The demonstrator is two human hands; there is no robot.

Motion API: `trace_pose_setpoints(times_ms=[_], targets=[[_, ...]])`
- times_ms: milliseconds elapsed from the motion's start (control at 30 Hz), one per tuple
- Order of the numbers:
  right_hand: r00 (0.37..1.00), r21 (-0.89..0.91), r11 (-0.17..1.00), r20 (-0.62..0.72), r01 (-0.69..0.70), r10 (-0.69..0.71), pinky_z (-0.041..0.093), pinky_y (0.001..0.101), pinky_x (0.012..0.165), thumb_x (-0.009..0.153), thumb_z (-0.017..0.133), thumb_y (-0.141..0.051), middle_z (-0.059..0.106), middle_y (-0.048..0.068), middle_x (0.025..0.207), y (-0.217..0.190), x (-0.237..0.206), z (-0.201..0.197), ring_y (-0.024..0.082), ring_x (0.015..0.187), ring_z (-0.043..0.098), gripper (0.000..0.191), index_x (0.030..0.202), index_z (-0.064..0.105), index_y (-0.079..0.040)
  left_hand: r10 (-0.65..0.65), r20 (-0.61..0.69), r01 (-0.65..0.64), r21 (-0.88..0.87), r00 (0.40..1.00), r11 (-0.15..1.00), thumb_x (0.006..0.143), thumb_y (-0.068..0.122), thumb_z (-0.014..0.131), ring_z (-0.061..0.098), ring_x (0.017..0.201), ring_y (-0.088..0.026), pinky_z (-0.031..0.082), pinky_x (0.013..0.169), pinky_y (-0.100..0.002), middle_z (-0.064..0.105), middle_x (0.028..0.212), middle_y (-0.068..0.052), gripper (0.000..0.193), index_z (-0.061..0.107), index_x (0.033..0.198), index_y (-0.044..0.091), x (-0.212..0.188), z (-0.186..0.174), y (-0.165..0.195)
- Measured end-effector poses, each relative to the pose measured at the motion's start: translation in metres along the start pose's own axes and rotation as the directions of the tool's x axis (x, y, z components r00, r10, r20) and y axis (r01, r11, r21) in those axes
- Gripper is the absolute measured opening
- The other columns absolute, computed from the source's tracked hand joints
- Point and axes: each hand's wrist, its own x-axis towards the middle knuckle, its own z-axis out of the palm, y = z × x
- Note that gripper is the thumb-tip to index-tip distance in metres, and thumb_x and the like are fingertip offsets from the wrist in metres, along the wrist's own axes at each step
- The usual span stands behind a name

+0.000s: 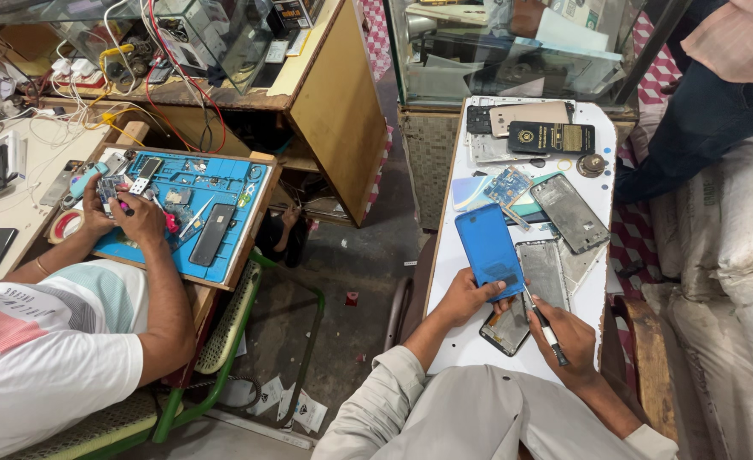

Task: The person holds a blue phone back cover in one hand and works around its edge with a handheld prying tool, repeatedly inserting the tool along the seam between the cover and the phone body. Disassembled phone parts and other phones lie on the white work table around them.

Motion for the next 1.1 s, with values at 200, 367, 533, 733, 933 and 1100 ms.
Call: trace_pose_setpoints(times_ms=[200,367,533,733,933,1100], targets=[[1.0,0.001,1.0,-0.01,0.024,-0.024,0.054,0.0316,0.06,0.087,0.074,-0.002,0.074,0.016,0.087,0.0014,-0.0006,0.0004,0.023,0.07,0.074,0.029,0.115,0.067,0.004,-0.006,-0.008,0.006,0.01,1.0,1.0,0.099,0.007,0.06,0.068,0.074,-0.015,0.06,0.067,-0.029,0.075,0.115,-0.017,0.025,0.07,0.116,-0.008,0.0,0.0009,0.0003],[1.0,0.003,1.0,-0.011,0.013,-0.013,0.054,0.032,0.06,0.087,0.075,-0.002,0.074,0.016,0.087,0.0,-0.0003,0.0004,0.024,0.07,0.074,0.029,0.114,0.067,0.004,-0.009,-0.007,0.009,0.01,1.0,1.0,0.1,0.007,0.06,0.069,0.074,-0.015,0.06,0.067,-0.03,0.075,0.114,-0.016,0.024,0.069,0.115,-0.009,0.0006,0.0,-0.0012],[1.0,-0.009,1.0,-0.019,0.024,-0.024,0.055,0.0321,0.061,0.087,0.075,-0.001,0.075,0.017,0.091,-0.0025,0.0019,-0.0003,0.024,0.072,0.074,0.027,0.113,0.067,0.004,-0.023,-0.023,0.024,0.002,0.999,1.0,0.1,0.006,0.059,0.068,0.073,-0.016,0.06,0.068,-0.03,0.076,0.113,-0.015,0.023,0.069,0.114,-0.009,0.0007,0.0006,-0.0007],[1.0,0.003,1.0,-0.019,0.02,-0.02,0.055,0.0323,0.062,0.087,0.075,-0.001,0.075,0.017,0.091,-0.0043,0.0024,-0.0015,0.025,0.073,0.074,0.027,0.113,0.067,0.004,-0.016,-0.013,0.015,-0.008,1.0,1.0,0.1,0.005,0.059,0.068,0.073,-0.015,0.059,0.068,-0.03,0.075,0.107,-0.016,0.022,0.07,0.114,-0.008,0.0004,0.0015,0.0011],[1.0,0.001,1.0,-0.009,0.014,-0.014,0.056,0.032,0.061,0.087,0.075,-0.001,0.075,0.017,0.09,-0.0011,0.0011,-0.0002,0.024,0.072,0.075,0.028,0.113,0.067,0.004,-0.014,-0.008,0.014,-0.014,1.0,1.0,0.101,0.004,0.06,0.068,0.073,-0.016,0.06,0.068,-0.031,0.075,0.105,-0.016,0.021,0.07,0.115,-0.009,0.0014,0.0009,-0.0001],[0.999,-0.006,1.0,-0.019,0.031,-0.031,0.056,0.0318,0.063,0.087,0.075,-0.001,0.075,0.017,0.094,-0.0007,0.001,0.0,0.025,0.075,0.075,0.027,0.112,0.066,0.004,-0.059,-0.049,0.058,-0.014,0.997,0.998,0.105,0.006,0.061,0.07,0.076,-0.017,0.06,0.069,-0.031,0.074,0.102,-0.019,0.021,0.067,0.117,-0.011,0.0007,0.001,-0.001]])
